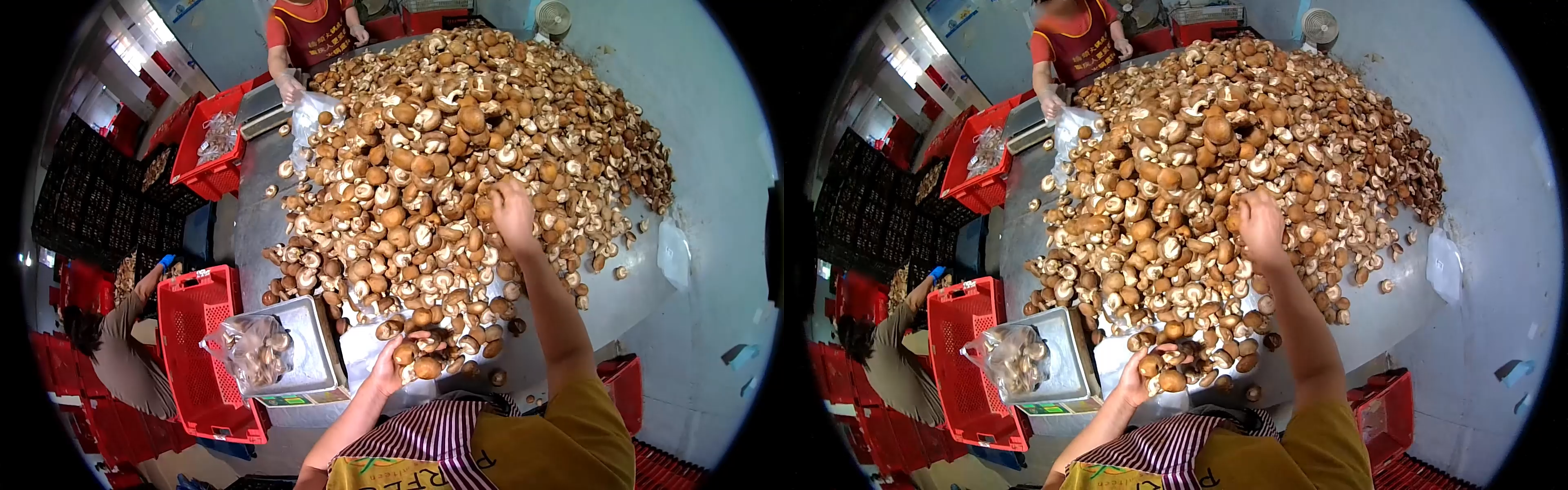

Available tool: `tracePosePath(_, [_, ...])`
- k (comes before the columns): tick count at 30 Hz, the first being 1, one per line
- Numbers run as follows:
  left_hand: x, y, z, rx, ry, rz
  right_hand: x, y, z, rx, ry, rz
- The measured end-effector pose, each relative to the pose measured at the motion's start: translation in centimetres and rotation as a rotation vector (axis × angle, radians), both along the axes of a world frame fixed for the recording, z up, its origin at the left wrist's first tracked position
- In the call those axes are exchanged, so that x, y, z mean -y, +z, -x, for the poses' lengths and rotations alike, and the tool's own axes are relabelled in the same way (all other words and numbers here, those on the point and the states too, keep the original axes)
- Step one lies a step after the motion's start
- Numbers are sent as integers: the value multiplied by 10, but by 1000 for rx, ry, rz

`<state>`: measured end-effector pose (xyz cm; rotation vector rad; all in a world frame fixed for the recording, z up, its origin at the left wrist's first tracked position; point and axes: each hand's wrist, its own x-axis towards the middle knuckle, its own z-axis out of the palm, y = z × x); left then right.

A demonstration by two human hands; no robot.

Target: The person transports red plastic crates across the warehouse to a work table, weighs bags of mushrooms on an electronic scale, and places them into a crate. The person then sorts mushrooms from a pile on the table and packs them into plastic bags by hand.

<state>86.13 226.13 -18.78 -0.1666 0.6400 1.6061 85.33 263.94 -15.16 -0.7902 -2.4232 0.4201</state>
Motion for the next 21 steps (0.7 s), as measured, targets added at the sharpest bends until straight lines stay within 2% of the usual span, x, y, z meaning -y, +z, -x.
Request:
tracePosePath(2, [-1, 4, 1, -17, 5, 2, -13, 0, -2, -11, -122, -45])
tracePosePath(4, [2, 7, 2, -48, 19, -7, -18, -3, -21, -3, -136, -78])
tracePosePath(6, [8, 2, 2, -43, 41, 11, -23, -6, -38, -309, -311, 193])
tracePosePath(9, [19, -11, -2, 95, 61, 10, -43, -33, -62, -437, -389, 163])
tracePosePath(13, [9, -6, -2, 90, 16, 28, -37, -30, -51, -350, -324, 267])
tracePosePath(16, [-5, 2, 0, 23, -2, 22, -39, -47, -28, -188, -268, -167])
tracePosePath(18, [-11, 4, 4, -42, -17, 9, -50, -50, -26, -127, -283, -165])
tracePosePath(20, [-7, 3, 6, -50, -15, 9, -57, -45, -24, -499, -256, 721])
tracePosePath(21, [-3, 3, 6, -39, 12, 23, -67, -56, -26, -592, -204, 796])
